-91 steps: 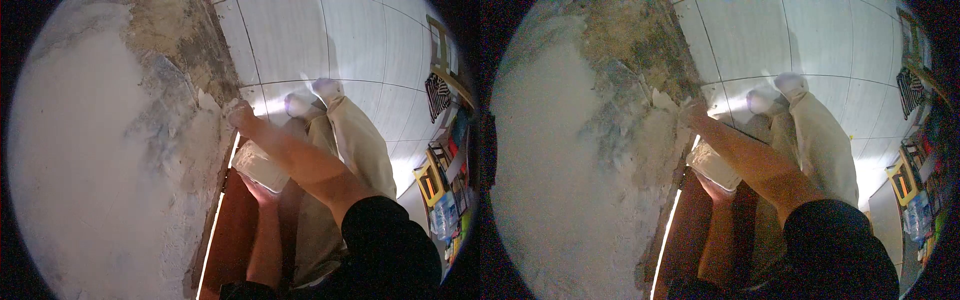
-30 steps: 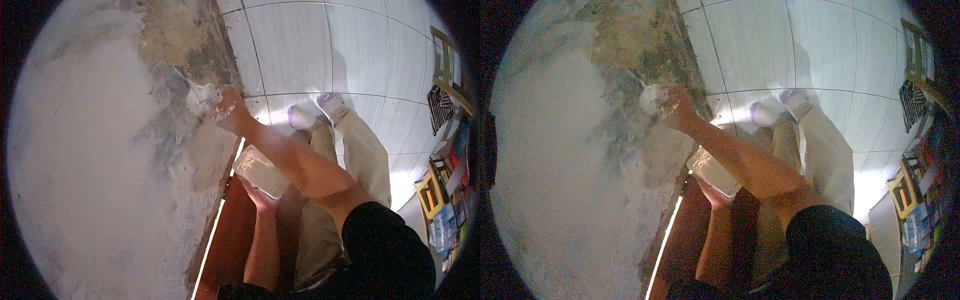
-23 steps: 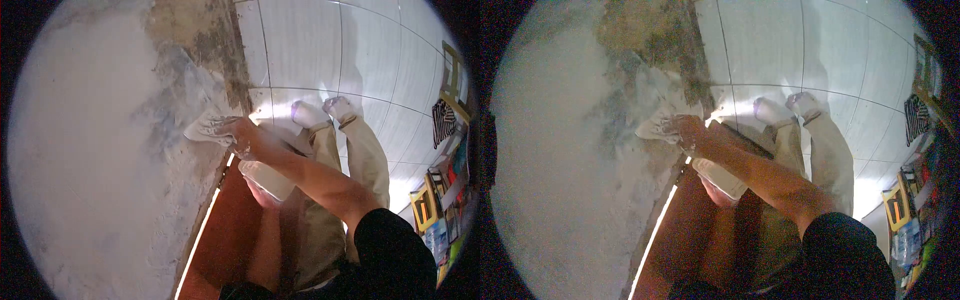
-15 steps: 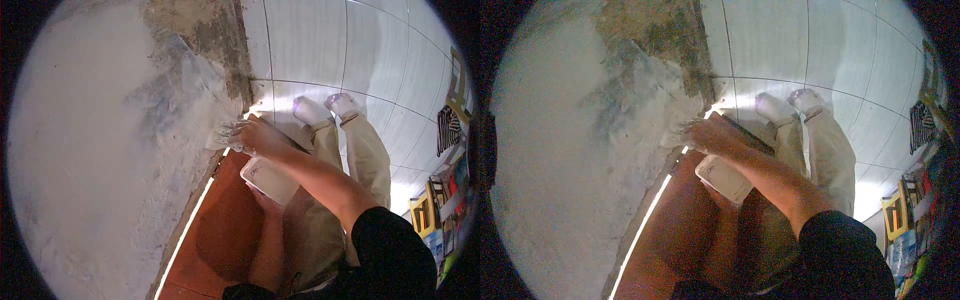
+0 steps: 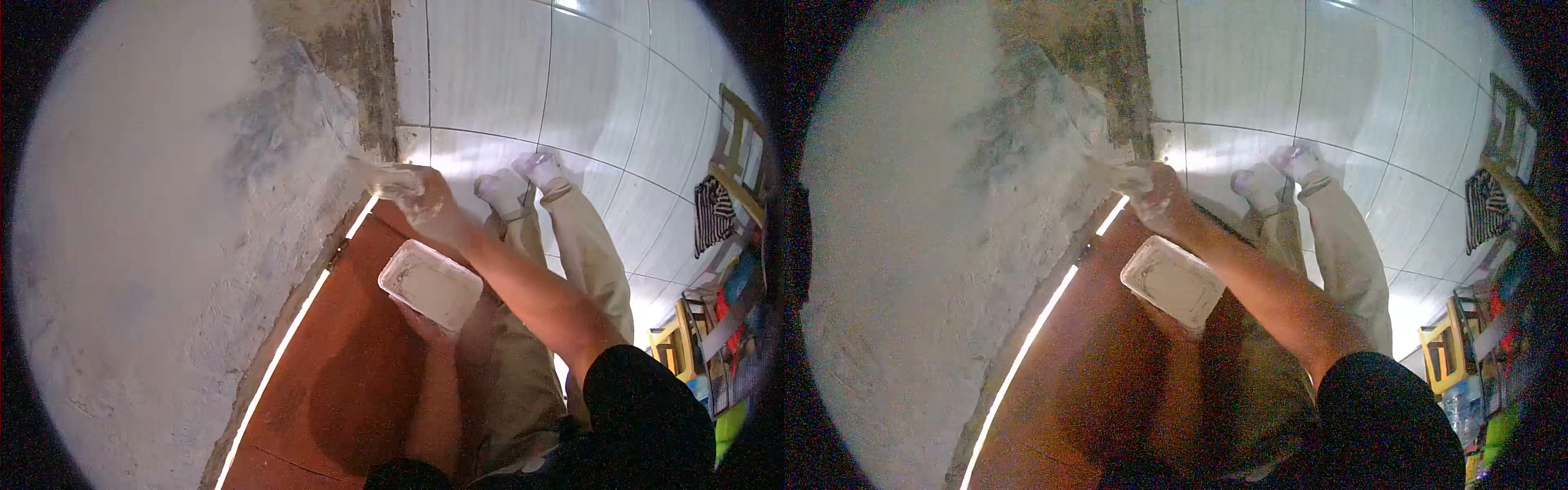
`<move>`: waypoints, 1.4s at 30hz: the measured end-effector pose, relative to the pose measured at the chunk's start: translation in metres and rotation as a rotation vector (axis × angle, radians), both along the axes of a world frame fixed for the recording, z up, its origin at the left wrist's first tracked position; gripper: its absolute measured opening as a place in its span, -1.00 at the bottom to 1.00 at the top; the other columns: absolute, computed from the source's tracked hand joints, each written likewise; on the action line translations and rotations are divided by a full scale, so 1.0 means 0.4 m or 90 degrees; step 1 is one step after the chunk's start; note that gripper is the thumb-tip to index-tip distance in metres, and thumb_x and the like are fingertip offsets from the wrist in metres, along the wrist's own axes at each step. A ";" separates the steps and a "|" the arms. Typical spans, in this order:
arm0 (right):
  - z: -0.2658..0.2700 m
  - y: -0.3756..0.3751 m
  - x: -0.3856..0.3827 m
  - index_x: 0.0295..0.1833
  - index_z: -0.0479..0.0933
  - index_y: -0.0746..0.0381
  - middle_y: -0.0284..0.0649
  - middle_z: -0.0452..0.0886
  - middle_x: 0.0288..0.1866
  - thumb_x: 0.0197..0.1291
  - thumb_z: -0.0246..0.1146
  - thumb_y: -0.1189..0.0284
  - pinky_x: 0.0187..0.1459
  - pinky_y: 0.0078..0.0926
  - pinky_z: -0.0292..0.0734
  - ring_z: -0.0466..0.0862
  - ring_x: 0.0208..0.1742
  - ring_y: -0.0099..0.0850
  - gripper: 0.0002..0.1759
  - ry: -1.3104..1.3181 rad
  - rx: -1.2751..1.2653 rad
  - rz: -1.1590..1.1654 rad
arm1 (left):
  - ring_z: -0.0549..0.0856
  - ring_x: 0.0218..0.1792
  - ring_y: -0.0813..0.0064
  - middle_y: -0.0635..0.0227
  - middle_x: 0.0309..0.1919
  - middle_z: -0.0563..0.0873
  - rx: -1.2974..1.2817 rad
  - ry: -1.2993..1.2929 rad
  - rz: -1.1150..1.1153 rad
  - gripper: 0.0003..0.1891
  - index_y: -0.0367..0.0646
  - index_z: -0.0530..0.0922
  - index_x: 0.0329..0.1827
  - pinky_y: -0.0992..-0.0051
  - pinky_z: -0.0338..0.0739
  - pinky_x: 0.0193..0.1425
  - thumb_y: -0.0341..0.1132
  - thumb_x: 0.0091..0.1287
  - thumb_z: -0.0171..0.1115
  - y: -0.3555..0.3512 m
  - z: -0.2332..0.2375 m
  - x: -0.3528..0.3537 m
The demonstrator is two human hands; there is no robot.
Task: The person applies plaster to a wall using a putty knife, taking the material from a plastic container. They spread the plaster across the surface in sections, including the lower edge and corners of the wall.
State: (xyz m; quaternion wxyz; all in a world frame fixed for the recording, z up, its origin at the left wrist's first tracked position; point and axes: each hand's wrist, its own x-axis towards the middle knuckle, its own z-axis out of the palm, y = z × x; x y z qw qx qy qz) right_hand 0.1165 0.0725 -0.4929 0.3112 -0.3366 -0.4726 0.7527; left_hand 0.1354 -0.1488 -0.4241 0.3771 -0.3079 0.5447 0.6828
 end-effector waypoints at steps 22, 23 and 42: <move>-0.134 -0.167 -0.033 -0.08 0.51 0.33 -0.14 0.64 -0.31 0.21 0.12 0.41 -0.19 -0.49 0.54 0.65 -0.28 -0.36 -0.76 -0.005 -0.156 -0.025 | 0.40 0.19 0.28 0.41 0.20 0.39 0.047 -0.100 0.056 -0.38 0.08 0.28 0.29 0.17 0.31 0.26 0.26 0.31 -0.20 0.053 0.031 -0.110; -0.124 -0.169 -0.037 -0.08 0.51 0.33 -0.14 0.64 -0.31 0.21 0.12 0.41 -0.19 -0.49 0.54 0.65 -0.28 -0.36 -0.76 -0.010 -0.159 -0.024 | 0.39 0.19 0.27 0.40 0.20 0.39 0.046 -0.110 0.056 -0.38 0.07 0.27 0.29 0.16 0.30 0.26 0.26 0.31 -0.20 0.051 0.030 -0.112; 0.228 -0.255 -0.206 0.01 0.45 0.31 -0.08 0.57 -0.10 0.22 0.07 0.43 -0.14 -0.40 0.53 0.59 -0.08 -0.32 -0.72 -0.214 0.111 -0.088 | 0.47 0.11 0.31 0.39 0.11 0.47 0.132 -0.051 0.022 -0.41 0.00 0.29 0.24 0.26 0.36 0.20 0.21 0.34 -0.20 0.008 0.067 -0.145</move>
